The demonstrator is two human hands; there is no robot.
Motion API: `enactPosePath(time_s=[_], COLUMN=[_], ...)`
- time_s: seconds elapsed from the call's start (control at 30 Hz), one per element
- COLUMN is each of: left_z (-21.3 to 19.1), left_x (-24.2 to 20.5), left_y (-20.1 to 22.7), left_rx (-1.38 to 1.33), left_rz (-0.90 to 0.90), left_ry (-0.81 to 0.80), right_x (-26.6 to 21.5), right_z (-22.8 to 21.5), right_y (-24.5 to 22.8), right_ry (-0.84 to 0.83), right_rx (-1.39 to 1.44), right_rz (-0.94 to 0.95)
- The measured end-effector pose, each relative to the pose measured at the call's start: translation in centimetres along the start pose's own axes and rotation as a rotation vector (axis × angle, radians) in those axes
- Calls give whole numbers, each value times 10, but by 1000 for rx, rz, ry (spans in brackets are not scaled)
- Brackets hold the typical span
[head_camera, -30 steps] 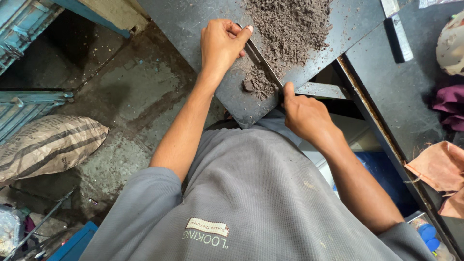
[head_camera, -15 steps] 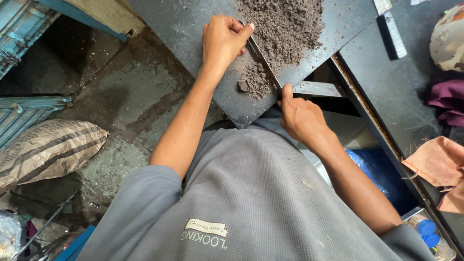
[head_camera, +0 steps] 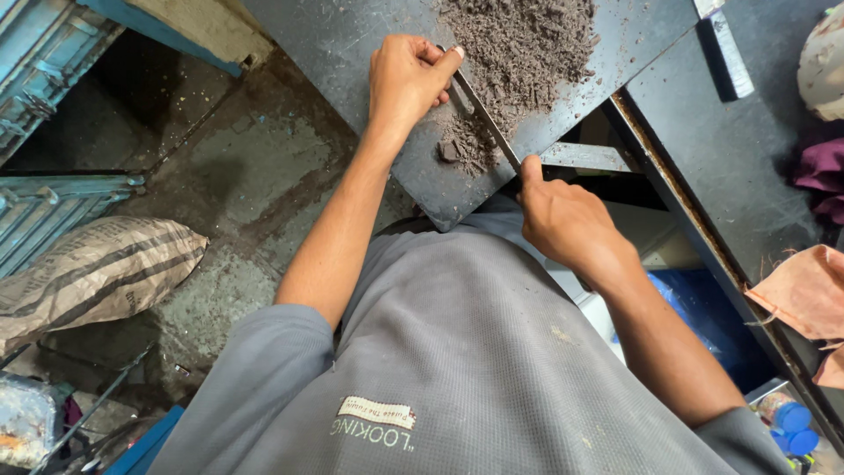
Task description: The person grates a dark solid material into fine shavings on a metal table using a hand grater. After grating, the person uses the grater to scrape the accumulated shavings into a white bucket.
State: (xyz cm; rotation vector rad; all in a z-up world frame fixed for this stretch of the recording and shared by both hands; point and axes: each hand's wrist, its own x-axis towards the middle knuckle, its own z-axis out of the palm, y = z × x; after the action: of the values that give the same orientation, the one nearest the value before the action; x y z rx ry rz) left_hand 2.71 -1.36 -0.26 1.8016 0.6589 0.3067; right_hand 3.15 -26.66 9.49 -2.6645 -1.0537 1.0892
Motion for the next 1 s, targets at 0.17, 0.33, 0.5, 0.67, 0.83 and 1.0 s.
enactPosePath(time_s=[0.17, 0.33, 0.5, 0.67, 0.83, 1.0], left_z=[-7, -9, -11, -13, -13, -15], left_x=[-2, -5, -6, -7, -6, -10], left_y=[-1, 1, -3, -7, -2, -4], left_rx=[-9, -39, -22, -28, -48, -37], left_rz=[-38, -58, -48, -35, -89, -95], left_ry=[0, 4, 8, 13, -23, -30], right_x=[13, 9, 9, 11, 1, 17], right_z=[22, 13, 19, 13, 5, 30], right_y=[-2, 2, -3, -11, -12, -13], right_ry=[82, 64, 110, 10, -25, -51], right_rx=[-65, -76, -79, -87, -33, -45], right_rz=[-99, -72, -181, -57, -54, -60])
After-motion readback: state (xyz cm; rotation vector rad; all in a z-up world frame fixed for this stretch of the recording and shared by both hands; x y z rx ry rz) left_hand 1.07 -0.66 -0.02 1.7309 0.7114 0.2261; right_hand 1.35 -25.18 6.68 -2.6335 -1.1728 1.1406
